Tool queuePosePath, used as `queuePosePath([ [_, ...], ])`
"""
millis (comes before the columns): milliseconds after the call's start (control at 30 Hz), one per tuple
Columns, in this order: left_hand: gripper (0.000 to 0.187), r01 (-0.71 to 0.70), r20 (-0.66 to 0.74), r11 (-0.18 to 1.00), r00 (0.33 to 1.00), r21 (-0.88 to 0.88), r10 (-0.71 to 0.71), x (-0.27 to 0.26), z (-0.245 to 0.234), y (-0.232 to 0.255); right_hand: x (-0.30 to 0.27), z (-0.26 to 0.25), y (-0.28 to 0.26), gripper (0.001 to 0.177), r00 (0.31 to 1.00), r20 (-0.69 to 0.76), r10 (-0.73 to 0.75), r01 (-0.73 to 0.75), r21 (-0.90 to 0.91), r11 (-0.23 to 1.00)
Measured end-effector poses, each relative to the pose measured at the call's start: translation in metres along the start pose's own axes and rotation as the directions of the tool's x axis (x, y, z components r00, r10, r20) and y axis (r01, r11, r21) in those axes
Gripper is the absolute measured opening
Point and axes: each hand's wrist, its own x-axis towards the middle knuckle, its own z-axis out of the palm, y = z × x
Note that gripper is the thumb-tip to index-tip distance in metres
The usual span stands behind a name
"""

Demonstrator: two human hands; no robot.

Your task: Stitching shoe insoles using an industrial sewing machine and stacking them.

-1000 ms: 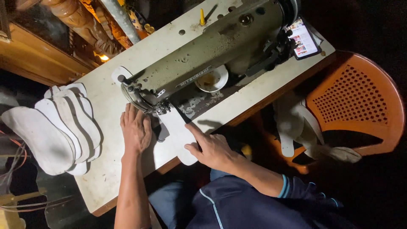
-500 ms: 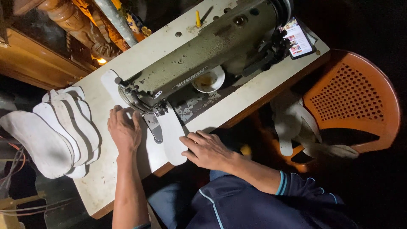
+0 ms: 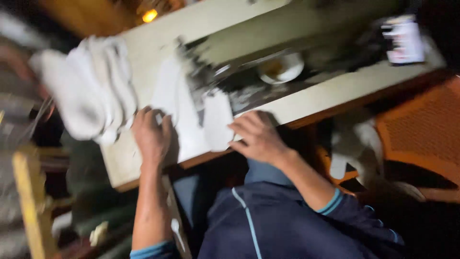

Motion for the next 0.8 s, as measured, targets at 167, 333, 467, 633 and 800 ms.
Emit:
queuePosePath([
  [167,0.042,0.159,0.058,0.987,0.986,-0.035,-0.157,-0.02,-0.035,0.02,-0.003,0.017,0.008,0.038,0.999,0.012,0.05,-0.049,-0.006,0.999],
  [333,0.041,0.266,0.123,0.95,0.961,-0.163,-0.248,-0.026,-0.05,0.017,0.004,0.021,0.007,0.04,0.998,0.003,0.06,-0.06,0.015,0.998],
  [467,0.046,0.296,0.151,0.924,0.952,-0.243,-0.266,-0.026,-0.042,0.005,0.001,0.028,0.013,0.04,0.993,-0.059,0.105,-0.104,0.019,0.994],
  [633,0.044,0.36,0.07,0.885,0.932,-0.297,-0.356,-0.014,-0.053,0.017,0.002,0.025,0.012,0.034,0.987,-0.069,0.147,-0.147,0.004,0.989],
  [800,0.019,-0.225,-0.362,0.96,0.92,-0.169,0.152,0.008,-0.069,-0.033,0.011,0.014,0.006,0.034,0.989,-0.016,0.144,-0.144,-0.014,0.989],
])
